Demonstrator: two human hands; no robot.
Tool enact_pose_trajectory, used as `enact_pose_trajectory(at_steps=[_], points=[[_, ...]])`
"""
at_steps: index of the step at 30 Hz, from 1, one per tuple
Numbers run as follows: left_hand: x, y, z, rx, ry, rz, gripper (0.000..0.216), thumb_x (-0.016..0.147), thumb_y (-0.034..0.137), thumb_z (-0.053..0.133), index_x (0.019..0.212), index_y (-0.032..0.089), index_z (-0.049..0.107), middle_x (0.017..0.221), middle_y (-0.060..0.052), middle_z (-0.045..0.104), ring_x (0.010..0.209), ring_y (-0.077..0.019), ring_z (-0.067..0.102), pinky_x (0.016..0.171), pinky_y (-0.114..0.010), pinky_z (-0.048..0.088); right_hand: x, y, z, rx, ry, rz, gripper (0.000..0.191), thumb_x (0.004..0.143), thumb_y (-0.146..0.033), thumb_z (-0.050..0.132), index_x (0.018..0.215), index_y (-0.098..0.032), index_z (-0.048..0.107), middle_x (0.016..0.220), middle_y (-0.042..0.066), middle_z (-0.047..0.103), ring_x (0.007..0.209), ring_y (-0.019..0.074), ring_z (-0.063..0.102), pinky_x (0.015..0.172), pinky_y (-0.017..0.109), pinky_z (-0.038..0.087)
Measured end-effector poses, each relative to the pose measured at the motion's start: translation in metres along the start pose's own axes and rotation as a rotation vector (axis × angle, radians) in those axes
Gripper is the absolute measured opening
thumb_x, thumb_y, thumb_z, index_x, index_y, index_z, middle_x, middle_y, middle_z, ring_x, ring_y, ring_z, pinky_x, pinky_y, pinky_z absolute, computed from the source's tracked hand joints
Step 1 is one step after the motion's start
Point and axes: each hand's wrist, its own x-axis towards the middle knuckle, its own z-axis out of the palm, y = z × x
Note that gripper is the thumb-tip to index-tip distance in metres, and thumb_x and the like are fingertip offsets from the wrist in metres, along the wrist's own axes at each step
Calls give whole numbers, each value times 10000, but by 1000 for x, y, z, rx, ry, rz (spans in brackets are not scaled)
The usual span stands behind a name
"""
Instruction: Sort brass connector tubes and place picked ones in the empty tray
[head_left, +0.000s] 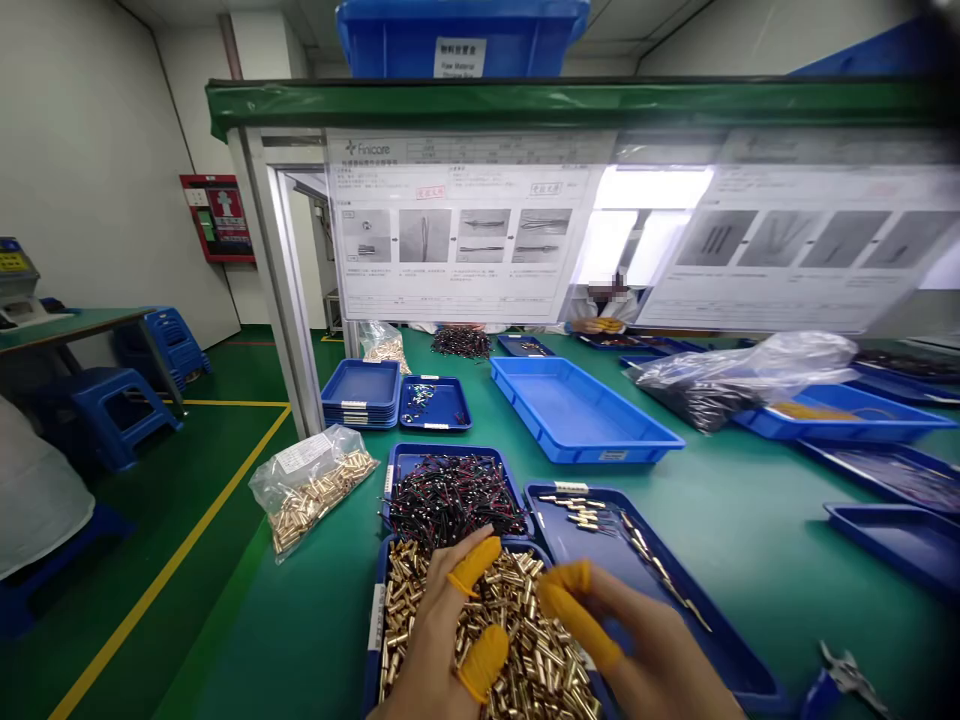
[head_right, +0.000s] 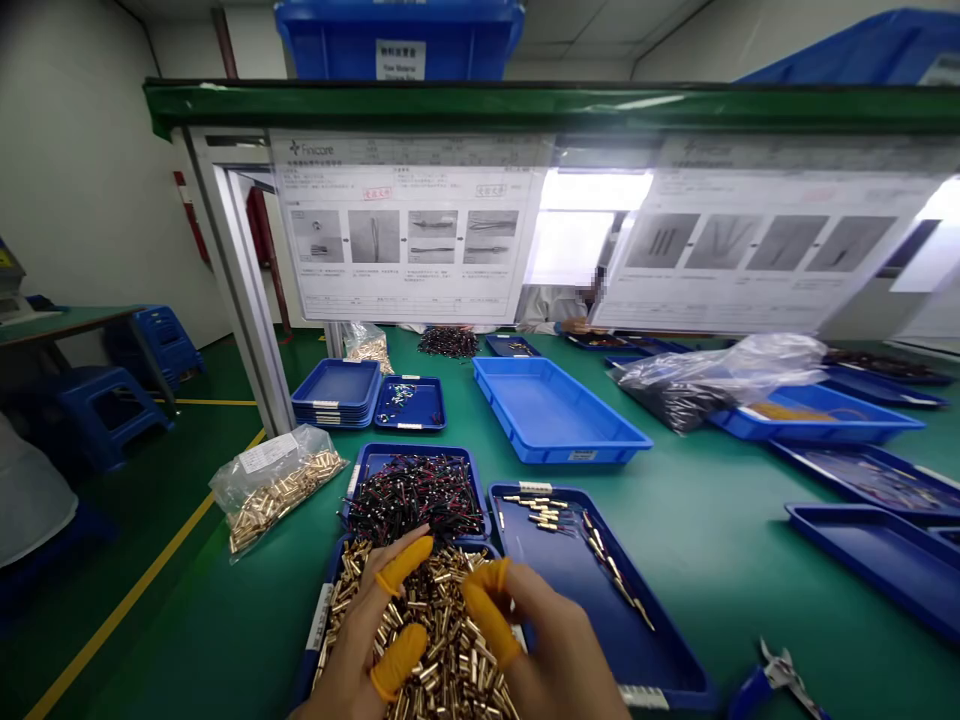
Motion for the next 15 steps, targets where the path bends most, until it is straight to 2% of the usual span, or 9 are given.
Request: enact_pose_trajectory(at_steps=[3, 7, 11, 15], points=[[7, 0, 2, -90, -62, -42, 489, 846, 463, 409, 1303, 294, 368, 1412, -32, 263, 1293, -227, 249, 1083, -414, 214, 19, -1, 12, 186, -69, 126, 434, 644, -513, 601, 940, -198, 576, 856, 21, 604, 834, 131, 565, 763, 221, 492], [5, -9, 1, -65, -166, 44, 420, 858, 369, 437, 1268, 281, 410, 1358, -39, 353, 1246, -186, 327, 1066, -335, 260, 21, 2, 24, 460, -60, 203, 418, 625, -484, 629, 921, -193, 578, 918, 18, 608, 872, 107, 556, 786, 183, 478], [4, -14, -1, -46, -168, 71, 350, 856, 303, 460, 1203, 265, 480, 1293, -43, 427, 1198, -179, 374, 1024, -296, 296, 17, 5, 29, 637, -85, 275, 358, 605, -422, 673, 862, -182, 606, 873, 2, 620, 816, 79, 552, 771, 167, 460], [7, -11, -1, -103, -149, 36, 248, 864, 309, 438, 1045, 218, 581, 1144, -61, 529, 1064, -180, 466, 920, -289, 363, 18, 9, 31, 684, -107, 293, 311, 587, -395, 704, 743, -148, 597, 729, -26, 568, 692, 23, 499, 644, 108, 417]])
